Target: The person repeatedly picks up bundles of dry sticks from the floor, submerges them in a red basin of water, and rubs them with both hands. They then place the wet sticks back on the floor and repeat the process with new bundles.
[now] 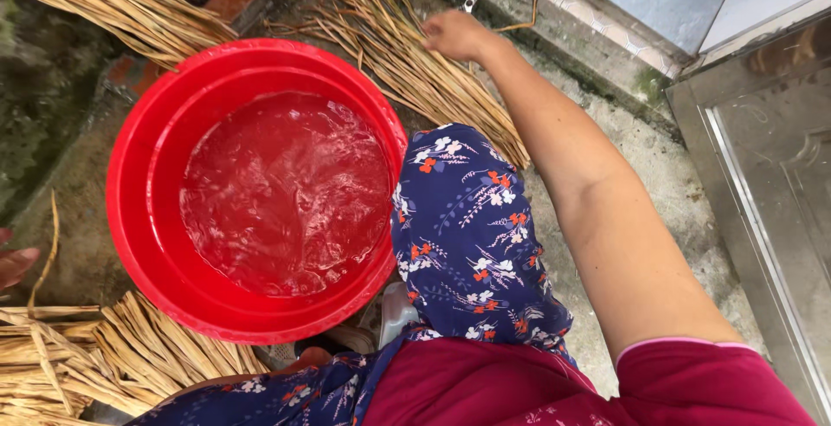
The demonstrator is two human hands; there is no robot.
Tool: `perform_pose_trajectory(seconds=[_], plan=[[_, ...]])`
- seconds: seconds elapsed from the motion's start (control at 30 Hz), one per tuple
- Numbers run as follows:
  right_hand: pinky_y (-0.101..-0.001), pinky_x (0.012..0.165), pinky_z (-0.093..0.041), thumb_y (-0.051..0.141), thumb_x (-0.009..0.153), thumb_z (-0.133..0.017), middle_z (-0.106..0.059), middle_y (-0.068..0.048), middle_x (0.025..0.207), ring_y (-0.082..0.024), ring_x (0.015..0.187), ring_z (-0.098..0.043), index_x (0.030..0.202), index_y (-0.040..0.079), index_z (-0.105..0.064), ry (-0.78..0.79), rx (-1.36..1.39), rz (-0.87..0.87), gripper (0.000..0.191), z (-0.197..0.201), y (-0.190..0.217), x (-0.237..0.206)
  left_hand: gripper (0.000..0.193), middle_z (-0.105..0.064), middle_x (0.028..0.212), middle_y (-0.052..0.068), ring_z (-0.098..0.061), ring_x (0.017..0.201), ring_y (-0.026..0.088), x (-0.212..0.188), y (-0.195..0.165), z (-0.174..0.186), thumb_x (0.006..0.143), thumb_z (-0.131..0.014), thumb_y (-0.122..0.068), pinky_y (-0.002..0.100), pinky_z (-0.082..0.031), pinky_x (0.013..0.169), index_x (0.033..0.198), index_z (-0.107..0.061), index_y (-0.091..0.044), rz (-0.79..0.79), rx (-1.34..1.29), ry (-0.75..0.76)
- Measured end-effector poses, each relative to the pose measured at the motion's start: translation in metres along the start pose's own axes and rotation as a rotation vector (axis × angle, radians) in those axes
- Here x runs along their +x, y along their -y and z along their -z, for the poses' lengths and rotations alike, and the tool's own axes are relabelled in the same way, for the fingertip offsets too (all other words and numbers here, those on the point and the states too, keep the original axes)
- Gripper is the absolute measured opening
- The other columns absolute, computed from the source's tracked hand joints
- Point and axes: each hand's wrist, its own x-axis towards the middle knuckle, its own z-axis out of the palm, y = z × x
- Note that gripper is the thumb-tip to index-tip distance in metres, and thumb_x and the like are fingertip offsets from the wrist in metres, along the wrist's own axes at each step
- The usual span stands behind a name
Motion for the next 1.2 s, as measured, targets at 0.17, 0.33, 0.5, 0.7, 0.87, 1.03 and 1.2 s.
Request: perform_pose_trajectory(seconds=[0.17, 0.33, 0.5, 0.7, 0.87, 1.03, 1.2], plan=[[-0.0419, 0.096, -0.053, 0.032, 0.093, -0.071, -0.070, -0.016, 0.121, -0.029, 0.111, -0.068, 0.130, 0.008, -0.065, -0.007, -0.060, 0.259, 0.045, 0.052, 0.169, 0.048, 0.074, -0.073, 0.120, 0.024, -0.068, 0.119, 0.033, 0.000, -0.004, 0.008, 0.094, -0.075, -0.039, 0.045, -0.051, 0.103, 0.152, -0.049, -0.001, -0.081, 0.046, 0.020], [-0.0419, 0.088, -0.055, 0.030, 0.092, -0.066, -0.072, -0.010, 0.110, -0.026, 0.101, -0.069, 0.122, 0.018, -0.068, 0.148, -0.268, 0.314, 0.032, 0.056, 0.323, 0.030, 0.080, -0.077, 0.129, 0.006, -0.070, 0.121, 0.026, 0.009, -0.004, 0.017, 0.089, -0.070, -0.057, 0.042, -0.048, 0.110, 0.157, -0.050, -0.021, 0.051, 0.557, 0.088], [-0.0467, 0.074, -0.057, 0.019, 0.092, -0.064, -0.071, -0.010, 0.101, -0.026, 0.091, -0.069, 0.107, 0.009, -0.070, 0.250, -0.706, 0.562, 0.019, 0.001, 0.367, -0.010, 0.082, -0.078, 0.127, 0.007, -0.064, 0.128, 0.028, 0.014, -0.002, 0.016, 0.088, -0.070, -0.060, 0.044, -0.047, 0.113, 0.159, -0.048, -0.026, 0.091, 0.592, 0.098], [-0.0446, 0.076, -0.057, 0.013, 0.088, -0.068, -0.074, -0.009, 0.108, -0.027, 0.099, -0.071, 0.107, 0.011, -0.076, 0.489, -0.774, 0.445, 0.021, -0.035, 0.343, -0.001, 0.077, -0.077, 0.129, 0.007, -0.060, 0.134, 0.027, 0.013, 0.000, 0.016, 0.089, -0.068, -0.064, 0.043, -0.038, 0.121, 0.155, -0.053, -0.027, 0.137, 0.601, 0.092], [-0.0470, 0.075, -0.058, 0.011, 0.086, -0.067, -0.075, -0.010, 0.108, -0.028, 0.101, -0.071, 0.105, 0.010, -0.077, 0.435, -0.742, 0.523, 0.021, -0.038, 0.333, 0.009, 0.076, -0.077, 0.131, 0.005, -0.064, 0.131, 0.027, 0.014, 0.009, 0.016, 0.088, -0.068, -0.065, 0.043, -0.039, 0.122, 0.153, -0.056, -0.026, 0.152, 0.604, 0.120], [-0.0466, 0.079, -0.058, 0.015, 0.088, -0.068, -0.074, -0.010, 0.112, -0.029, 0.103, -0.071, 0.110, 0.009, -0.075, 0.486, -0.766, 0.446, 0.023, -0.037, 0.330, 0.007, 0.074, -0.070, 0.138, 0.002, -0.064, 0.128, 0.028, 0.015, 0.013, 0.013, 0.087, -0.069, -0.064, 0.045, -0.039, 0.121, 0.149, -0.057, -0.026, 0.095, 0.613, 0.110], [-0.0476, 0.079, -0.057, 0.015, 0.089, -0.068, -0.073, -0.011, 0.113, -0.030, 0.103, -0.070, 0.112, 0.010, -0.074, 0.485, -0.780, 0.435, 0.025, -0.032, 0.329, 0.007, 0.075, -0.076, 0.133, 0.003, -0.064, 0.131, 0.023, 0.018, 0.006, 0.008, 0.091, -0.066, -0.064, 0.046, -0.030, 0.127, 0.156, -0.051, -0.030, 0.140, 0.678, 0.141]])
